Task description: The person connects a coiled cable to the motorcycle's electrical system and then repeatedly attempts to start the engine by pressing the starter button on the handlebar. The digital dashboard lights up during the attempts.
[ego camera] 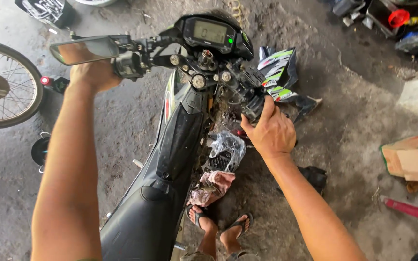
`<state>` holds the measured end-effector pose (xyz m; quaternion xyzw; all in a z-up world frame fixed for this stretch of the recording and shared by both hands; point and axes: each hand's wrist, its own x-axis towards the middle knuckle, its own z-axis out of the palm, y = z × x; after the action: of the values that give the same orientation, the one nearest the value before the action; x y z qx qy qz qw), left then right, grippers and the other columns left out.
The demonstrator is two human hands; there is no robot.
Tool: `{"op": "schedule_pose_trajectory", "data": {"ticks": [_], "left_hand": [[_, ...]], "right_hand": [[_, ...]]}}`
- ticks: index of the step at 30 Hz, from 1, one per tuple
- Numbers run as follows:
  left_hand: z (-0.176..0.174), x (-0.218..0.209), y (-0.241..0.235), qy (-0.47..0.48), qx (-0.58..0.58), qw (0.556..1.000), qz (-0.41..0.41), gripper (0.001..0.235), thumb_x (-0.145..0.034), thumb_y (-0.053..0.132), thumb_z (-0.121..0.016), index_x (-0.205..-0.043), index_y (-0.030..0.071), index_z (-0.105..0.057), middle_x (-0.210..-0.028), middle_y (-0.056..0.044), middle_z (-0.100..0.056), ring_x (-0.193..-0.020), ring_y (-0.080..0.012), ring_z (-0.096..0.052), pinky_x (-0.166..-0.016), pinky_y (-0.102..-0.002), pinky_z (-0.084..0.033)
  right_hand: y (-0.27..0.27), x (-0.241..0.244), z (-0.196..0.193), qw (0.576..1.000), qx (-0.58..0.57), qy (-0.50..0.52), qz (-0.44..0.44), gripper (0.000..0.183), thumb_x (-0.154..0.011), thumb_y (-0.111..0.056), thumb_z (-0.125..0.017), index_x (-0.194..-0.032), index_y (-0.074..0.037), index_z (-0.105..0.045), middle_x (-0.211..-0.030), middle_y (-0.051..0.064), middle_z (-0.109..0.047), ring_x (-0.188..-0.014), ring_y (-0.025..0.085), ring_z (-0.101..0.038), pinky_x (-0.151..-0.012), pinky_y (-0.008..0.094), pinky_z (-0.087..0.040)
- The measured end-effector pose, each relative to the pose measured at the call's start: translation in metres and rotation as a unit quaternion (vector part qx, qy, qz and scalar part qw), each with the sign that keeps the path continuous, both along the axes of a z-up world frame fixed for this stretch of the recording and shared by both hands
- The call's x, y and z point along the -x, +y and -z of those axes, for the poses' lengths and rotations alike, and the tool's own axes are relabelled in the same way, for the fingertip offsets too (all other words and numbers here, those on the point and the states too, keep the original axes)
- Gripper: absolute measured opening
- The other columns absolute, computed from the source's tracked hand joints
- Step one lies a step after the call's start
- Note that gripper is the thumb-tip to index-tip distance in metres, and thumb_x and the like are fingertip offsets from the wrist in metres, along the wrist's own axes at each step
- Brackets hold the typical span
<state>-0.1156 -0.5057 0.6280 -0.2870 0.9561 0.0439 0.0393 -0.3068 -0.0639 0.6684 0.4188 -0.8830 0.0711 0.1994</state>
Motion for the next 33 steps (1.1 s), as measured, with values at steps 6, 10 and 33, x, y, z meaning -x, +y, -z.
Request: {"op": "schedule_pose_trajectory", "data": {"ticks": [6,10,33], "left_hand": [[-0.007,-0.001,0.002,-0.018,-0.040,0.998,-0.049,0.061,-0.084,0.038,-0.073,-0.138,0.010,-0.064,-0.134,-0.021,-0.066,-0.126,-0.0380,-0.060,-0.104,-0.049,-0.047],[-0.004,0.000,0.001,-0.036,-0.050,0.996,-0.068,0.064,-0.083,0.043,-0.074,-0.139,0.013,-0.063,-0.137,-0.020,-0.064,-0.127,-0.0380,-0.058,-0.103,-0.050,-0.047],[-0.006,-0.004,0.004,-0.002,0.015,0.999,-0.036,0.070,-0.082,0.043,-0.076,-0.142,0.010,-0.061,-0.141,-0.023,-0.059,-0.131,-0.0422,-0.052,-0.103,-0.052,-0.045]], "right_hand": [[0.001,0.004,0.005,0.999,0.002,-0.029,-0.018,0.080,-0.088,-0.051,-0.079,-0.137,0.001,-0.044,-0.090,0.015,-0.070,-0.076,0.030,-0.073,-0.065,0.043,-0.058],[-0.004,0.007,-0.003,0.990,-0.062,-0.121,0.048,0.079,-0.086,-0.057,-0.080,-0.130,-0.002,-0.043,-0.078,0.015,-0.070,-0.062,0.033,-0.072,-0.054,0.043,-0.058],[0.003,0.004,0.007,0.999,-0.036,-0.021,0.001,0.085,-0.091,-0.060,-0.074,-0.141,0.001,-0.040,-0.096,0.014,-0.068,-0.076,0.025,-0.070,-0.068,0.038,-0.056]]}}
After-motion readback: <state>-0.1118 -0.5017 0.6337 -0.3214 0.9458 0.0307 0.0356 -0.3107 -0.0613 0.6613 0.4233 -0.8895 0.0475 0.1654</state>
